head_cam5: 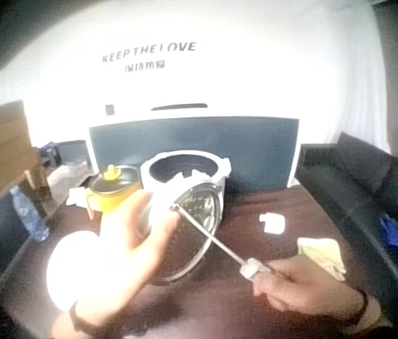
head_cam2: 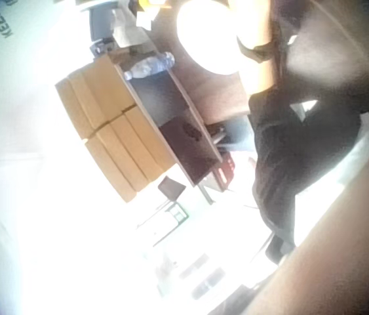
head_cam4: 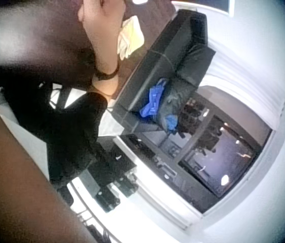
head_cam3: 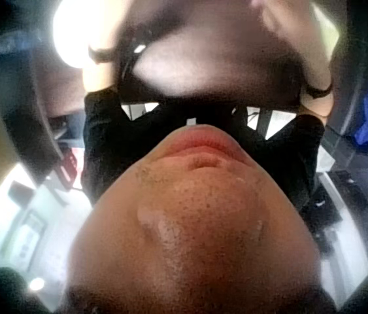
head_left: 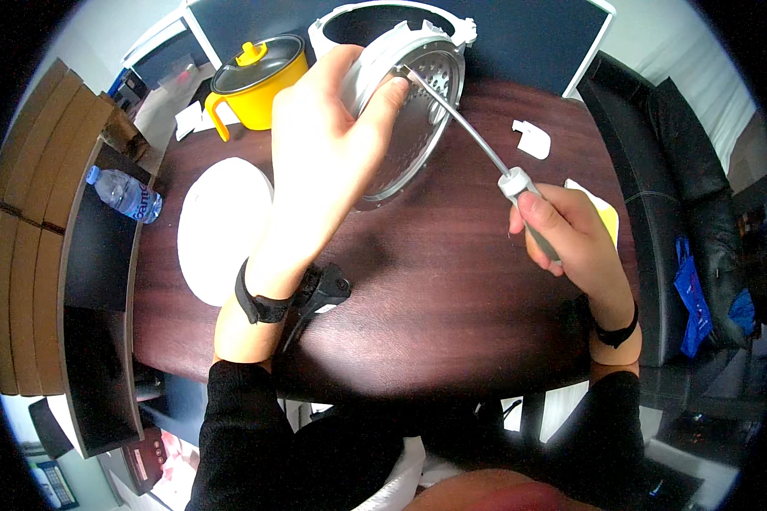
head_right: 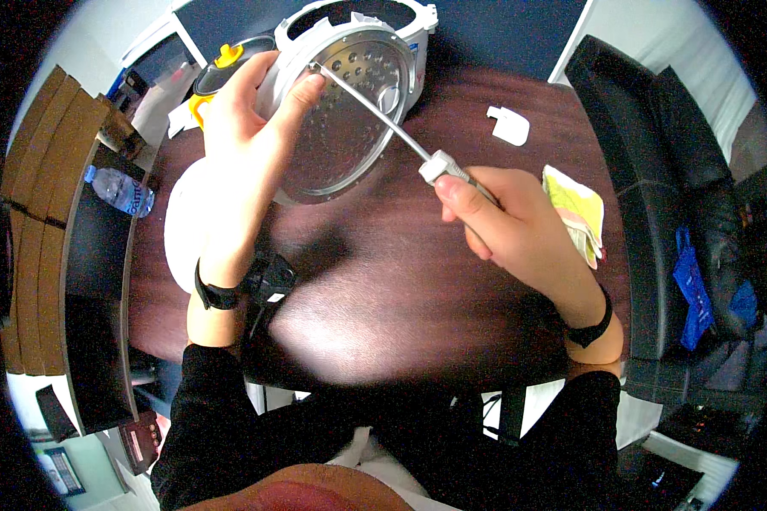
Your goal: The person uses a screwdriver to remove screws from a metal steamer tray and places them on the table. The person repeatedly wipes the table surface with a cloth between screw removals.
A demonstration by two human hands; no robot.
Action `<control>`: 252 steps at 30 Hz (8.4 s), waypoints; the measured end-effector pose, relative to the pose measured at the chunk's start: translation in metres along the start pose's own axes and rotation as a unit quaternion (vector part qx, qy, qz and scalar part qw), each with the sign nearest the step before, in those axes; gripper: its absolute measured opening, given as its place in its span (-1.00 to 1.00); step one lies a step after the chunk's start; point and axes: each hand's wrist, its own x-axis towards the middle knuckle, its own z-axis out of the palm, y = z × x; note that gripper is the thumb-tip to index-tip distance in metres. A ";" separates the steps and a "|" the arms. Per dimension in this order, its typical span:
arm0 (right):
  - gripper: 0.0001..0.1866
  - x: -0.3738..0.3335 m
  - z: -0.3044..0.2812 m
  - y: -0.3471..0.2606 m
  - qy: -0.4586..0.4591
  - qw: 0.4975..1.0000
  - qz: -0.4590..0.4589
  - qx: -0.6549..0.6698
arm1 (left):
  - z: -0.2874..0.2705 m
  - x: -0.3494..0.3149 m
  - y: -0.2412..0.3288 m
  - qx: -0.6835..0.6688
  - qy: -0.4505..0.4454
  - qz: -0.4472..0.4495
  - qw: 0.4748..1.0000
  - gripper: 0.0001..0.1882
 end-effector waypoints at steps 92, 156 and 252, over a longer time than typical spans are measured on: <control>-0.58 -0.002 -0.009 0.000 -0.011 0.993 -0.010 0.115 | -0.004 -0.004 0.006 0.003 -0.032 -0.053 0.998 -0.60; -0.75 0.008 -0.004 0.010 0.285 0.864 -0.221 -0.352 | -0.004 -0.001 0.001 0.054 -0.050 -0.016 0.997 -0.65; -0.68 0.049 0.024 0.071 0.136 0.904 -0.070 -0.400 | -0.017 -0.003 -0.006 0.088 -0.069 0.015 0.994 -0.67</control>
